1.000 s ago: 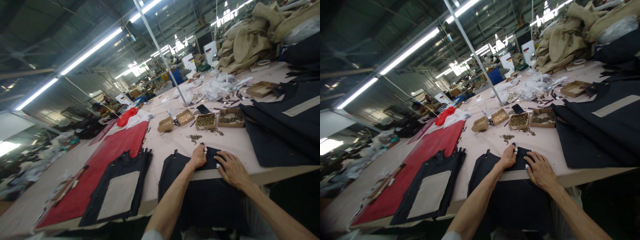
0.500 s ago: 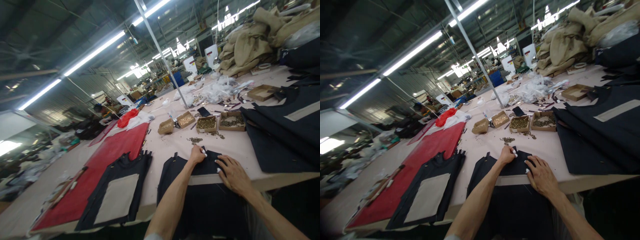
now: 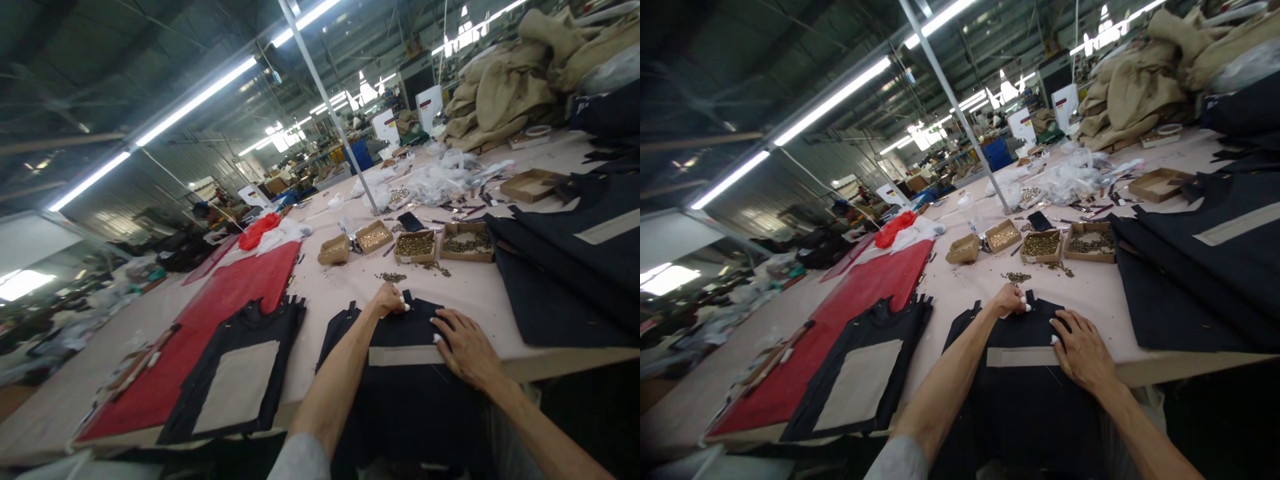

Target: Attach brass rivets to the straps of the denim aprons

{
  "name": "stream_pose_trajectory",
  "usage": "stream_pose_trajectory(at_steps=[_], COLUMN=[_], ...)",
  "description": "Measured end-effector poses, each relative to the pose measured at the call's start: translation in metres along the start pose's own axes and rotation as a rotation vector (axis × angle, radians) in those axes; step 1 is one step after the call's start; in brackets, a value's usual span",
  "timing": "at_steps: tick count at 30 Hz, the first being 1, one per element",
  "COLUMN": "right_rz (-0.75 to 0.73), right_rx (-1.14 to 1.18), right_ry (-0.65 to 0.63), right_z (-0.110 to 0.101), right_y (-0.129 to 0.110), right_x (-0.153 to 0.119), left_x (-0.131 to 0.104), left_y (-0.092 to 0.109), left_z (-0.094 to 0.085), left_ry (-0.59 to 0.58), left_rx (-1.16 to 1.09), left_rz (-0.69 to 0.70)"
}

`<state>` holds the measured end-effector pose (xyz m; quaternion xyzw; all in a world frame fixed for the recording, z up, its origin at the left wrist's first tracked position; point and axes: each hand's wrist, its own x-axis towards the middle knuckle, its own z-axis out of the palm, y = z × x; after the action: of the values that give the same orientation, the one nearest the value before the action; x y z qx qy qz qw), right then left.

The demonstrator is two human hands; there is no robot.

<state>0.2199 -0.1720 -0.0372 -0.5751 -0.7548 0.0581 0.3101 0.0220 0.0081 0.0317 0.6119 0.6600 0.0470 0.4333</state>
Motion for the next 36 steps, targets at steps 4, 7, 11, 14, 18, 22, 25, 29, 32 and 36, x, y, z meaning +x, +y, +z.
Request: stream_pose_trajectory(at_steps=[4, 7, 11, 14, 18, 22, 25, 29, 32, 36], right_rz=[0.008, 0.007, 0.010, 0.021, 0.012, -0.008, -0.017, -0.009, -0.001, -0.006], right_rx=[0.003, -0.004, -0.001, 0.002, 0.013, 0.022, 0.009, -0.007, -0.013, -0.028], right_ry=[0.001, -0.002, -0.028, -0.046, -0.052, -0.015, 0.007, 0.021, 0.028, 0.027], right_z=[-0.002, 0.001, 0.005, 0.005, 0.003, 0.005, 0.007, 0.006, 0.004, 0.002], right_y=[-0.001, 0.001, 0.004, 0.004, 0.003, 0.002, 0.002, 0.001, -0.001, -0.004], right_x=[0.000, 0.000, 0.000, 0.000, 0.000, -0.001, -0.001, -0.001, -0.001, -0.001], left_x=[-0.006, -0.009, -0.001, 0.009, 0.011, 0.002, 0.001, 0.010, 0.018, 0.025], left_y=[0.003, 0.007, 0.011, 0.011, 0.008, -0.010, -0.030, -0.046, -0.047, -0.041], left_z=[-0.004, -0.003, 0.002, 0.006, 0.008, 0.005, 0.001, -0.002, -0.002, -0.004], left_ry=[-0.040, 0.014, 0.027, 0.016, 0.024, 0.046, 0.123, 0.432, 0.586, 0.599], left_rx=[-0.040, 0.045, 0.182, 0.235, 0.203, -0.082, -0.364, -0.324, -0.065, 0.191], left_rz=[0.029, 0.019, -0.055, -0.071, -0.097, -0.052, 0.031, 0.144, 0.306, 0.353])
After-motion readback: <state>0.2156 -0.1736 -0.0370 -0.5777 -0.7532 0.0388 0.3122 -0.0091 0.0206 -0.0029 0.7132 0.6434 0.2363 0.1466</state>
